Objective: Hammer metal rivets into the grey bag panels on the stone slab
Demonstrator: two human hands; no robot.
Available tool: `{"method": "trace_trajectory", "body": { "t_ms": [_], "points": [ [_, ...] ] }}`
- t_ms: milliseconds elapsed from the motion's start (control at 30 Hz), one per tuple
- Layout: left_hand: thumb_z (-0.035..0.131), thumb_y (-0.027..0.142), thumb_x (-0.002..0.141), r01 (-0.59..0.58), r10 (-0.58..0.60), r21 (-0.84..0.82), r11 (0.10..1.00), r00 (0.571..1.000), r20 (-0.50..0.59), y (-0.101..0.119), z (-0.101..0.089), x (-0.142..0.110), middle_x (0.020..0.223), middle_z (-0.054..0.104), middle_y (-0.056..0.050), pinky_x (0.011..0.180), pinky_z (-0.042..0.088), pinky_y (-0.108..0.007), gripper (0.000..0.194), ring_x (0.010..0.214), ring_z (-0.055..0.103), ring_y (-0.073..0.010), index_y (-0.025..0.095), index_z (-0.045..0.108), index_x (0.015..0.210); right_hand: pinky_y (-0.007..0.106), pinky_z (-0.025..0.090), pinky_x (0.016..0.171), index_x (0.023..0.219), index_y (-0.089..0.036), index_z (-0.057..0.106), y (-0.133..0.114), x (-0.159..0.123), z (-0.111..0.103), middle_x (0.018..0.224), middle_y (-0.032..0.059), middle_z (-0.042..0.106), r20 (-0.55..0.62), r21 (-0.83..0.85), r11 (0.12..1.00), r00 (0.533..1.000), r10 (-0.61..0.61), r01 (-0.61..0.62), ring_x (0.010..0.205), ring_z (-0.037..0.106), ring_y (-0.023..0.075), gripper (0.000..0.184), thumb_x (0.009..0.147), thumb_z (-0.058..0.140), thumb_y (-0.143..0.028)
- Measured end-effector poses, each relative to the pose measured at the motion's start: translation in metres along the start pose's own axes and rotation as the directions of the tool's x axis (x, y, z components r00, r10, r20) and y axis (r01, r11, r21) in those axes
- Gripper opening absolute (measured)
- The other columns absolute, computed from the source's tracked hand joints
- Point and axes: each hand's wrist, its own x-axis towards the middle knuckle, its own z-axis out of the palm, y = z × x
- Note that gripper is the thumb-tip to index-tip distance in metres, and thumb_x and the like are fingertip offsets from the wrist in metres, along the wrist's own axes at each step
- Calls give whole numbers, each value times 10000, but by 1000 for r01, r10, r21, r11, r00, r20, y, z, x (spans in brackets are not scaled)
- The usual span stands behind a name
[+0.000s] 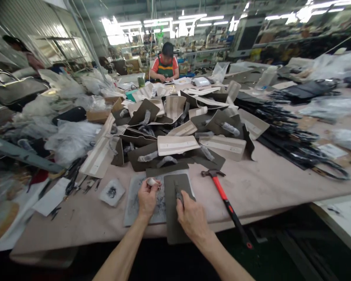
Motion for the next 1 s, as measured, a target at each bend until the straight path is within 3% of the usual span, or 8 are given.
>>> {"method": "trace_trajectory", "body": {
  "t_ms": [100,300,433,533,633,800,900,1000],
  "points": [
    [731,384,811,-35,35,-9,999,998,61,14,11,8,949,768,-65,900,575,-345,357,890,735,-190,191,594,1078,356,539,732,1411,-154,528,-7,-16,17,1027,107,777,89,26,998,995,51,-54,893,758,271,426,1058,367,-330],
    [724,290,788,-23,18,9,1000,929,370,13,48,23,959,775,-64,859,576,-317,257,899,725,-181,179,645,1006,349,520,712,1331,-151,570,-18,-10,1,1046,125,770,241,-37,999,970,27,-19,892,754,277,382,1045,339,-253],
    [709,276,804,-20,11,18,1000,911,413,-6,56,22,954,765,-73,882,580,-345,213,905,732,-193,171,648,979,395,518,748,1339,-131,569,-13,-7,-6,1003,147,765,279,-14,999,960,37,-34,910,743,317,411,1056,326,-304],
    [703,314,841,-10,2,16,1000,910,414,-12,53,20,954,759,-78,887,585,-361,218,903,736,-200,169,637,989,407,519,841,1402,-142,528,-4,-8,-6,1161,162,734,258,143,989,966,-1,-37,1046,714,317,478,1053,385,-437],
    [712,327,846,18,-18,5,1000,904,427,-10,49,21,933,754,-67,866,587,-348,227,882,739,-196,169,629,987,386,508,880,1385,-171,545,19,-8,-6,1213,129,698,121,231,972,993,6,-34,1074,682,276,491,1053,363,-483],
    [707,306,857,-24,2,45,999,897,442,-7,50,20,925,751,-69,858,576,-336,192,872,731,-190,164,647,972,412,484,843,1243,-112,627,96,0,-13,1098,173,652,-180,-122,975,970,164,-187,987,631,305,453,1020,430,-454],
    [703,301,860,-40,11,55,998,893,451,-6,51,18,919,745,-59,862,568,-323,168,872,723,-181,167,656,951,409,473,787,1179,-109,633,135,2,-17,1033,175,621,-128,-293,915,959,251,-279,947,618,322,421,1001,472,-455],
    [693,301,868,-78,31,82,994,888,458,-8,51,18,920,745,-57,861,564,-321,157,876,713,-179,174,665,956,378,449,737,1117,-131,613,153,1,-16,997,145,602,-10,-329,896,950,313,-299,910,623,300,349,1005,464,-427]
  ]
}}
